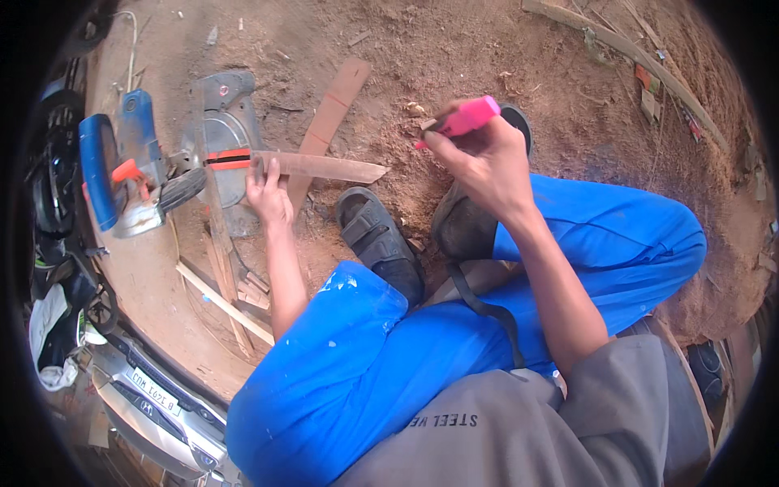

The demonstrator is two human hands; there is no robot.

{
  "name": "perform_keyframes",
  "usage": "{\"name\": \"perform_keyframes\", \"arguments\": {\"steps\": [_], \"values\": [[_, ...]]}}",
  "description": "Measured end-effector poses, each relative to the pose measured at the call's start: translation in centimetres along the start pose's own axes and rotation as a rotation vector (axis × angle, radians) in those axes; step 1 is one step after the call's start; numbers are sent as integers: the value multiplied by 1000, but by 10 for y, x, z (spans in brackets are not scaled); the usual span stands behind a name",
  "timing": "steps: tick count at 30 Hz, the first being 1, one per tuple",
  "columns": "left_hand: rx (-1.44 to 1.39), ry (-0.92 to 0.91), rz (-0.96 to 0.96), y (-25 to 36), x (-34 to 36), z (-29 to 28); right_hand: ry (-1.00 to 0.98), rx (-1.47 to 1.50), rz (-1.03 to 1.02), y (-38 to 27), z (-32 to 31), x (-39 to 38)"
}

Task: The person marks a curved piece of wood with a pink marker and then cuts it using a miter saw.

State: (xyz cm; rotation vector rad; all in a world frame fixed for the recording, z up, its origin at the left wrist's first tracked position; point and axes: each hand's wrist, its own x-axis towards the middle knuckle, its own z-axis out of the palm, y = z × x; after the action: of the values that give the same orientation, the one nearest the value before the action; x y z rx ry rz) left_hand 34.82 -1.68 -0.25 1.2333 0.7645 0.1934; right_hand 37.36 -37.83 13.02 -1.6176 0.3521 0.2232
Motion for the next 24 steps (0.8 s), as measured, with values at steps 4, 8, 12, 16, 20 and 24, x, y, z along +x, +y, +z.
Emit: {"name": "perform_keyframes", "arguments": {"steps": [4,8,12,16,20,24], "values": [[-105,-105,-79,36,-37,-40,-22,166,-64,-21,-21,-25],[-205,-31,-219,58,-73,-63,1,270,-63,-36,-30,-32],[-210,110,-198,46,-70,-75,-5,300,-64,-34,-31,-31],[-126,144,-148,35,-43,-76,-106,263,-54,-21,-14,-34],[-22,132,-116,9,-8,-45,-128,182,28,-7,4,-26],[134,67,-65,-17,29,-63,-197,152,162,3,42,-32]]}}
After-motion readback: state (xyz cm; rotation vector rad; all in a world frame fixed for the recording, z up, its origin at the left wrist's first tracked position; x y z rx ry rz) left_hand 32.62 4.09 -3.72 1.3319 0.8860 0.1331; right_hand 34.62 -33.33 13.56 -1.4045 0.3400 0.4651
